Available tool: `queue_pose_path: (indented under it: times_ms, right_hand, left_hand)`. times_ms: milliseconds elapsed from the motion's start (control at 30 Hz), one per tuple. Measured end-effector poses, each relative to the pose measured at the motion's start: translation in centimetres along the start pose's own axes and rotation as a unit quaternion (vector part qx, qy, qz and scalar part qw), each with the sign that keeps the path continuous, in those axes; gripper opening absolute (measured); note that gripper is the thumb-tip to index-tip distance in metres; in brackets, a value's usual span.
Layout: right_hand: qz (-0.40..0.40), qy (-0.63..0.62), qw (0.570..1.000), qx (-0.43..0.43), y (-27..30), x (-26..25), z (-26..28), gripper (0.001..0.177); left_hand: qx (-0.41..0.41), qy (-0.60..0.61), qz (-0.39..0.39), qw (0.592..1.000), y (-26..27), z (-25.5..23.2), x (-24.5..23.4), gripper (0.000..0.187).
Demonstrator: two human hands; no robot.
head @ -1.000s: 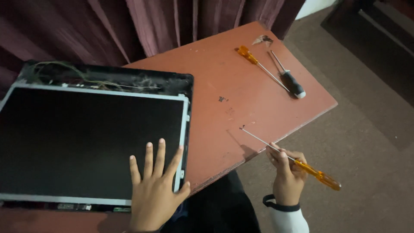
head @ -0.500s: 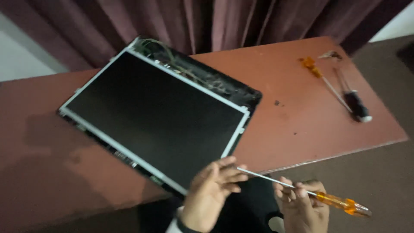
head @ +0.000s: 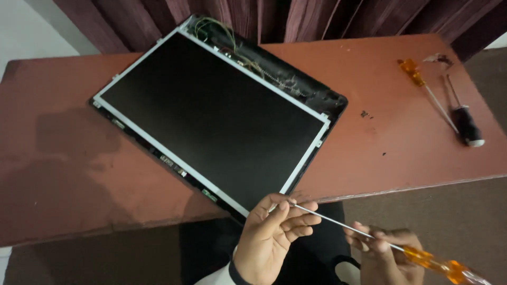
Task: Disassembling a computer monitor by removing screws and lifting the LCD panel
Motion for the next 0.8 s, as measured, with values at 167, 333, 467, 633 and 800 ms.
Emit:
queue_pose_path:
  times_ms: [167, 333, 467, 633, 800]
  right_hand:
    - [0.017, 0.112, 0.994, 0.007, 2.1, -0.5, 1.9, 0.007]
    - [0.439, 0.0, 0.837, 0.326, 2.7, -18.8, -8.1, 0.043]
    - [0.403, 0.018, 0.894, 0.197, 1.8, -17.2, -9.4, 0.051]
    - [0.568, 0.3, 0.766, -0.021, 4.4, -11.0, -1.2, 0.08]
    - [0.436, 0.609, 0.442, 0.494, 6.1, -4.9, -2.0, 0.059]
  left_hand:
    - [-0.006, 0.001, -0.023, 1.0, 0.5, 0.0, -0.9, 0.015]
    - [-0.017, -0.012, -0.05, 0.999, 0.3, -0.1, -1.6, 0.013]
    - [-0.008, 0.018, -0.038, 0.999, 0.7, 0.5, -3.1, 0.011]
    - [-0.065, -0.031, -0.083, 0.994, 2.9, 1.1, -4.6, 0.014]
    - [-0.097, 0.005, -0.147, 0.984, 2.9, 2.2, -5.9, 0.02]
Point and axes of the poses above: each hand's wrist, its own y-axis away from the middle knuckle, its own x-axis out of the palm, z = x × y, the point moved 5 cm from there along -y, towards the middle knuckle, and after that the axes turned 2 degrees about -x, right-handed, at the moved point
